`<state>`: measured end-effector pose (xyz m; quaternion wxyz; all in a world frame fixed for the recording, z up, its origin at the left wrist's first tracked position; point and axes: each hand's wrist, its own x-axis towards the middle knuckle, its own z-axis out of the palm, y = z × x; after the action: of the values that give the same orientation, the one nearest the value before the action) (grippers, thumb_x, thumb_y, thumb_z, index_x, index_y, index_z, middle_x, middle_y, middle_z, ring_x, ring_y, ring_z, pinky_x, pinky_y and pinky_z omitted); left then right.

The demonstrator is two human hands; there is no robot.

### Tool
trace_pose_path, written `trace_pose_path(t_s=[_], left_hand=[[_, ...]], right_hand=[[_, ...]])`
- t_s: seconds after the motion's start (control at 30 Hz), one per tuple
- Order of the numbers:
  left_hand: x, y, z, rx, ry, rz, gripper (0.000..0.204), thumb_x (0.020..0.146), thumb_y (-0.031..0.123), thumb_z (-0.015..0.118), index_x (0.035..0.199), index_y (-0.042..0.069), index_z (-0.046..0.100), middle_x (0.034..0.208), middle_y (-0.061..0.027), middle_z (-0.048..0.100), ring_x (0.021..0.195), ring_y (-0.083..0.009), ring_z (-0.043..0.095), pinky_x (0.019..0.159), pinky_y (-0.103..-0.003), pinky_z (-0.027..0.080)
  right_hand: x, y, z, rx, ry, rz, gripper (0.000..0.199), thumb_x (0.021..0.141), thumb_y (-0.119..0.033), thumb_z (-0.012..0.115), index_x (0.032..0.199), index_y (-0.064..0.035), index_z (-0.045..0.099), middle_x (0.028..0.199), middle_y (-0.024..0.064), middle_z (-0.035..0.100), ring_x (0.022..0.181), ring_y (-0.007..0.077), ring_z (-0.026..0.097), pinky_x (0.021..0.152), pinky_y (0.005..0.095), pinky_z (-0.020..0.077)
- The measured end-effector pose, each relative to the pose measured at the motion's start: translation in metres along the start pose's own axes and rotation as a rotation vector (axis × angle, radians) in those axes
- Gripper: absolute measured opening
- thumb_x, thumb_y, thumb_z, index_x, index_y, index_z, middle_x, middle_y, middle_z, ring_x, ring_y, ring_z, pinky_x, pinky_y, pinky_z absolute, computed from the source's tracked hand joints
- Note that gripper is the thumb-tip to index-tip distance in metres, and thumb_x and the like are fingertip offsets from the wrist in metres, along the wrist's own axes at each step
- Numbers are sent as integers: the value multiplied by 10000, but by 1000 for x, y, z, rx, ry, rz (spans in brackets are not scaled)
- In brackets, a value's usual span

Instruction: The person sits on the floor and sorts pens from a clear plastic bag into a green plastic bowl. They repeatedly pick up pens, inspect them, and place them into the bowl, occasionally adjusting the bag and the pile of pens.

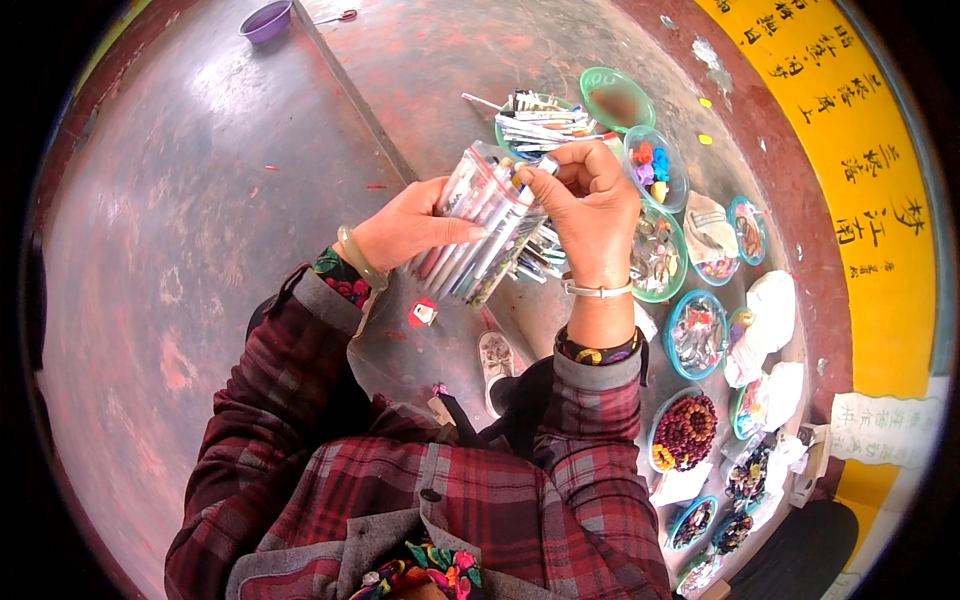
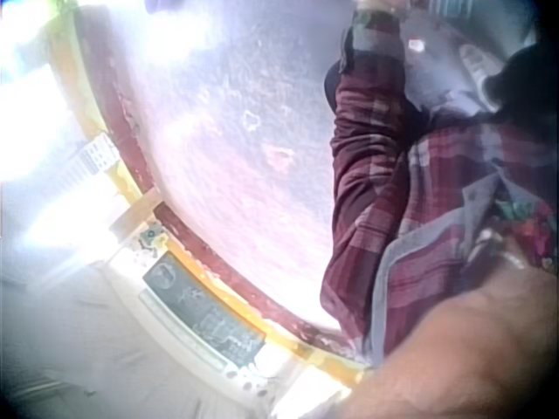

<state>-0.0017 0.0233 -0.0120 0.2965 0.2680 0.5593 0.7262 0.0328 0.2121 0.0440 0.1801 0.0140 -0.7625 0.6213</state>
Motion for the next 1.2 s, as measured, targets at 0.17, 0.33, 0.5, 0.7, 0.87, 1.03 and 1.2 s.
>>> trace_pose_path(t_s=[0.17,0.33,0.5,0.7,0.87,1.03,1.2], left_hand=[[1,-3,-1,-3,30,5,380,824,165,656,1129,-24,530,990,-44,618,880,-84,564,783,-253,469],[0,-2,0,4,51,2,379,823,169,658,1124,-25,531,977,-43,621,873,-83,567,784,-252,471],[1,-4,0,3,51,-13,381,829,179,652,1127,-23,527,991,-43,617,883,-83,567,790,-254,471],[1,-8,0,-99,82,17,345,848,170,627,1132,-3,534,990,-31,612,879,-82,567,781,-250,472],[1,-9,0,-186,108,20,314,862,146,607,1135,7,537,978,-21,609,855,-77,570,767,-244,472],[0,-6,-2,-279,119,16,323,870,91,570,1173,-7,511,1058,-66,603,943,-135,587,838,-277,470],[1,4,-7,-449,228,139,311,865,87,579,1156,-2,516,1061,-80,612,937,-142,603,821,-296,488]], right_hand=[[-1,4,3,-59,4,-58,165,716,-4,738,782,-28,589,707,-14,591,629,41,510,555,180,412],[-2,-4,6,-75,-3,-38,103,726,-40,736,700,-13,639,646,-7,589,614,56,498,552,207,398],[1,0,-1,-388,10,-357,112,722,-85,733,684,-10,658,607,59,583,591,162,521,557,282,409],[1,-3,2,-650,-24,-619,125,679,-129,745,683,-32,666,649,76,603,640,236,551,591,339,437],[2,-7,7,-761,-25,-780,142,674,-146,736,692,-23,666,741,87,632,722,254,583,644,355,462],[2,0,4,-784,-57,-781,214,727,-192,708,835,-10,683,907,138,647,879,287,602,779,346,473],[6,21,0,28,-124,-112,591,773,-241,706,1258,-14,455,1152,166,558,1072,262,527,922,362,406]])
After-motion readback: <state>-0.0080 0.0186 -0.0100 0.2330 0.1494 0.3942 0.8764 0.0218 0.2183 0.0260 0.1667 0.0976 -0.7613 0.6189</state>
